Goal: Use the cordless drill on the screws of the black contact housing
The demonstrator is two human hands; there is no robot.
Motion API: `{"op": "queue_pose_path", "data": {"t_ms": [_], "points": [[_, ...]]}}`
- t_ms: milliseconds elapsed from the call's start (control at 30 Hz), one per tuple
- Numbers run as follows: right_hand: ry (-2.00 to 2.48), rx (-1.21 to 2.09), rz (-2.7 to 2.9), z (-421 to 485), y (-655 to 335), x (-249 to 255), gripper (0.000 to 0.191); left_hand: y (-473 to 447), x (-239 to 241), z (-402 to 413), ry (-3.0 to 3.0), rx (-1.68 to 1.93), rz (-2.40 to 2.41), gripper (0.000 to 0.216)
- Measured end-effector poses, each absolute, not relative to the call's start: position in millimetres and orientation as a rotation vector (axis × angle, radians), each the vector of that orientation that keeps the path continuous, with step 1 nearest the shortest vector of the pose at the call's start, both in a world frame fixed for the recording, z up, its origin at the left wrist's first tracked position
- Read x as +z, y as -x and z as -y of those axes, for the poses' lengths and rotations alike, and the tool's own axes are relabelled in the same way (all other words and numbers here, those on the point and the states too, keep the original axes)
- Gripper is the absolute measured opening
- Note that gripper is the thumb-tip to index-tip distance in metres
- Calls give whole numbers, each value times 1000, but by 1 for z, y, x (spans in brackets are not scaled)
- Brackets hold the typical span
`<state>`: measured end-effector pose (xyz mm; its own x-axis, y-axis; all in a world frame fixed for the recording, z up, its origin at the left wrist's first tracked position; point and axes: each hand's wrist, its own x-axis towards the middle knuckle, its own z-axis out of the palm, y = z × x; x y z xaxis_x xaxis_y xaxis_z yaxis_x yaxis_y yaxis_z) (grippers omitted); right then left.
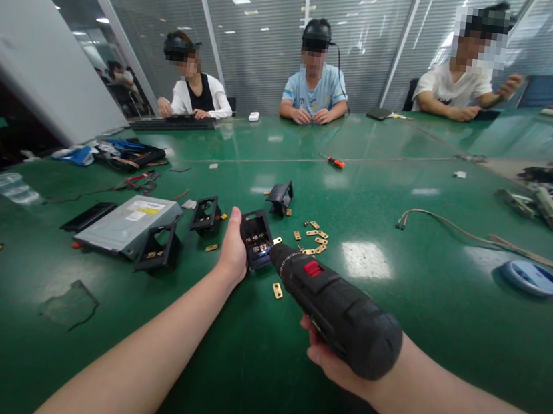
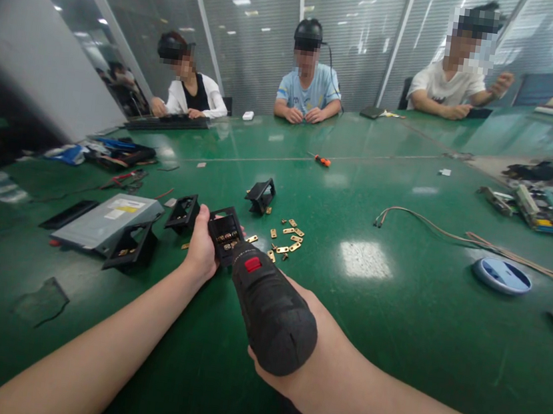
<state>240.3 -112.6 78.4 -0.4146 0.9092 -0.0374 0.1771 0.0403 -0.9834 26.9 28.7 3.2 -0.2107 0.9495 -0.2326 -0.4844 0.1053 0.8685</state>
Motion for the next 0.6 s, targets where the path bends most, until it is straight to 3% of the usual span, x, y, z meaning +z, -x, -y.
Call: {"op": "queue_pose_path", "data": {"t_ms": [300, 600], "points": [[1184, 1328, 1643, 115, -236, 57, 23, -26, 3, -28, -591, 1456, -1113, 59], [1138, 1441, 1573, 116, -237, 37, 52, -24, 0, -30, -612, 1442, -1129, 61]]}}
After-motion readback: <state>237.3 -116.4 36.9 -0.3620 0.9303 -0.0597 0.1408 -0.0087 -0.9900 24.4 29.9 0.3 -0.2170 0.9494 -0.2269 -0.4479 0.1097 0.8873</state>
